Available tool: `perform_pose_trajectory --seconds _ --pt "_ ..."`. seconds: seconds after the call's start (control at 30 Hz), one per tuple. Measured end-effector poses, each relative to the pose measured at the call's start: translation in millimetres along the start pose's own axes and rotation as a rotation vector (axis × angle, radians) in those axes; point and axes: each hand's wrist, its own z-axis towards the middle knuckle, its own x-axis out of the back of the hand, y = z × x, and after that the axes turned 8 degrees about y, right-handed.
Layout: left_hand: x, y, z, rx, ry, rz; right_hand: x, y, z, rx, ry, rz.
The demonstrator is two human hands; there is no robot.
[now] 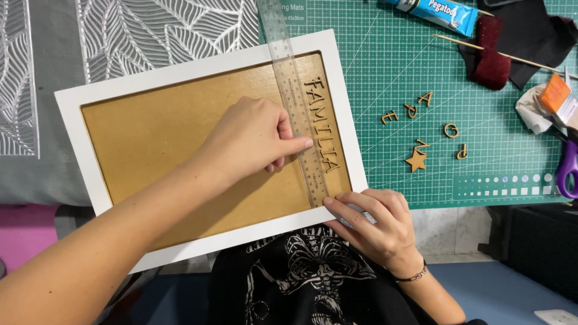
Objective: The person arranges wooden letters vertically on a framed board to spell 'FAMILIA', using a ruler to align them. They repeatedly adjust the letters and ruler, then briefly place a small doll on the board before removing it and rechecking alignment.
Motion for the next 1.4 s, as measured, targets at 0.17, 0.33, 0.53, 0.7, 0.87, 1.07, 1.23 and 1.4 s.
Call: perform_pose_trajectory --seconds 0.17,0.33,0.53,0.7,0.87,1.07,1.23,1.4 --pt "-0.1 -0.7 -0.9 -0.011 0.013 0.002 -0.8 -0.3 0.8 -0.002 0.011 0.005" --pt "-8.7 -13.0 2.2 -0.04 0.036 0.023 -1.0 -0.6 0.9 -0.003 0.016 0.003" --pt "-34.3 -57.6 7.5 -0.577 0.57 0.085 -1.5 0.4 1.5 0.001 0.027 0.013" --pt "-43.6 -63.3 3.9 -0.637 0.701 0.187 -1.8 0.2 0.0 0.004 0.025 0.005" --pt "-52.2 -62.2 -7.3 -0.632 0.715 0.193 -1.2 -1.4 0.4 -0.004 0.021 0.0" --pt "-63.3 -63.0 -15.0 -0.753 0.614 0.27 -2.1 0.2 -2.1 0.002 0.012 -0.009" --pt "-62.8 -59.7 -24.5 -0.813 0.564 0.161 -1.2 0.7 -2.3 0.014 -0.003 -0.017" --pt "-63.0 -59.5 -24.9 -0.828 0.535 0.048 -0.2 0.1 -1.2 0.01 -0.006 -0.013"
